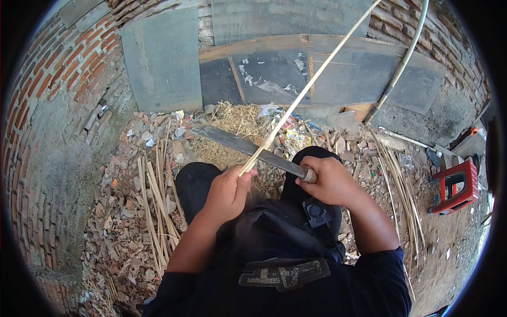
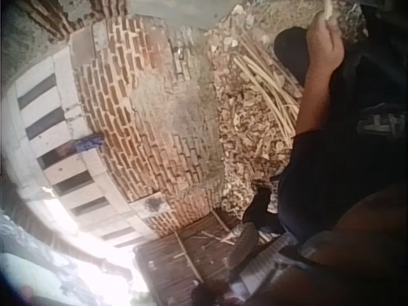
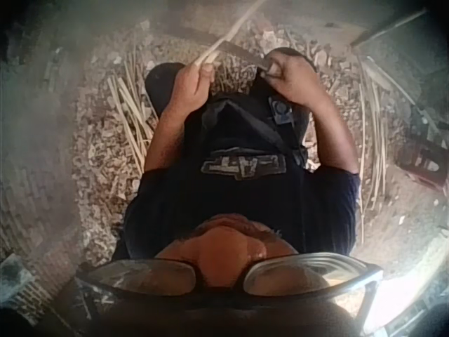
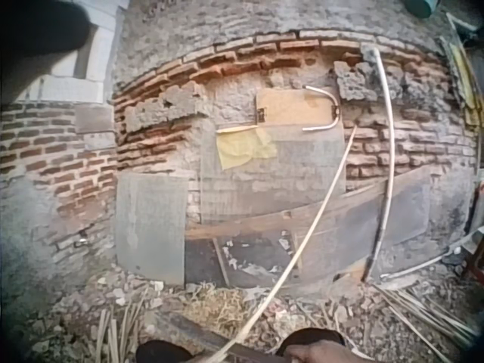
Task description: The person shaves a long bamboo strip using a large knife by pulling the blade along the length of the bamboo while holding it against their lap.
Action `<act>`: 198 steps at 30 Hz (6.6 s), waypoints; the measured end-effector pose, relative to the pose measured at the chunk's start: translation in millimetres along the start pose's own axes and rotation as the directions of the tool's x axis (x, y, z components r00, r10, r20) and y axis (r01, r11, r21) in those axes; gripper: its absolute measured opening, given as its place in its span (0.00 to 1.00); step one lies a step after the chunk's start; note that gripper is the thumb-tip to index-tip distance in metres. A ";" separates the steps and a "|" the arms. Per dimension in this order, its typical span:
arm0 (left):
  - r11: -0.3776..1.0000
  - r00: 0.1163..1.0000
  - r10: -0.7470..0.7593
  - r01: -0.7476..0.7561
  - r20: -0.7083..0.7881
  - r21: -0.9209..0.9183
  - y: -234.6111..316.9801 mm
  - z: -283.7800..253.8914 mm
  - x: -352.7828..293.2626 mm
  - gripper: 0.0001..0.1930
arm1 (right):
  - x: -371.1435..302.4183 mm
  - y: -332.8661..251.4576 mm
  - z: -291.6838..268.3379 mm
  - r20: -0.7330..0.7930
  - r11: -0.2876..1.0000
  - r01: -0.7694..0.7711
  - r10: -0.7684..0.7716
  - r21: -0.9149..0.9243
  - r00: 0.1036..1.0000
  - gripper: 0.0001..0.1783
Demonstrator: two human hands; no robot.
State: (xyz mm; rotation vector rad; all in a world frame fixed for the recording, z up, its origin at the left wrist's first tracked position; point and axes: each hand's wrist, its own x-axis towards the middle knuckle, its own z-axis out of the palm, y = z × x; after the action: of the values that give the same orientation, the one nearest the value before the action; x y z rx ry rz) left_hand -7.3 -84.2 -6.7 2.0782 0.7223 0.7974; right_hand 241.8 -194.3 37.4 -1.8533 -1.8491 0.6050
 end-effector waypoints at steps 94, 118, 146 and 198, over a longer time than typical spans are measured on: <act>0.570 0.876 -0.137 0.451 0.462 -0.686 -8.0 -29.8 15.9 0.23 | -13.0 35.8 -19.3 -0.279 0.908 -0.004 0.133 0.418 0.951 0.13; 0.992 0.979 -0.122 0.117 0.162 0.039 -4.4 -56.7 -66.0 0.16 | 97.7 2.9 -17.8 -0.658 0.540 0.486 0.179 0.687 0.731 0.10; 0.685 0.687 0.541 -0.026 -0.485 0.728 29.2 -55.4 19.3 0.21 | 30.7 -15.2 -26.3 -0.878 0.518 0.713 0.350 0.473 0.327 0.10; 0.905 0.911 0.175 0.000 -0.373 0.425 1.1 -6.7 74.7 0.17 | 44.0 14.6 -9.3 -0.859 0.648 0.568 0.440 0.506 0.263 0.08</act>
State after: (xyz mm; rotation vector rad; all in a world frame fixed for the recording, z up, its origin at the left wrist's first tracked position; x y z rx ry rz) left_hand 35.9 -28.7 19.4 2.3646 1.1085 1.2373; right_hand 259.3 -150.4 36.5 -0.9732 -0.5432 0.0217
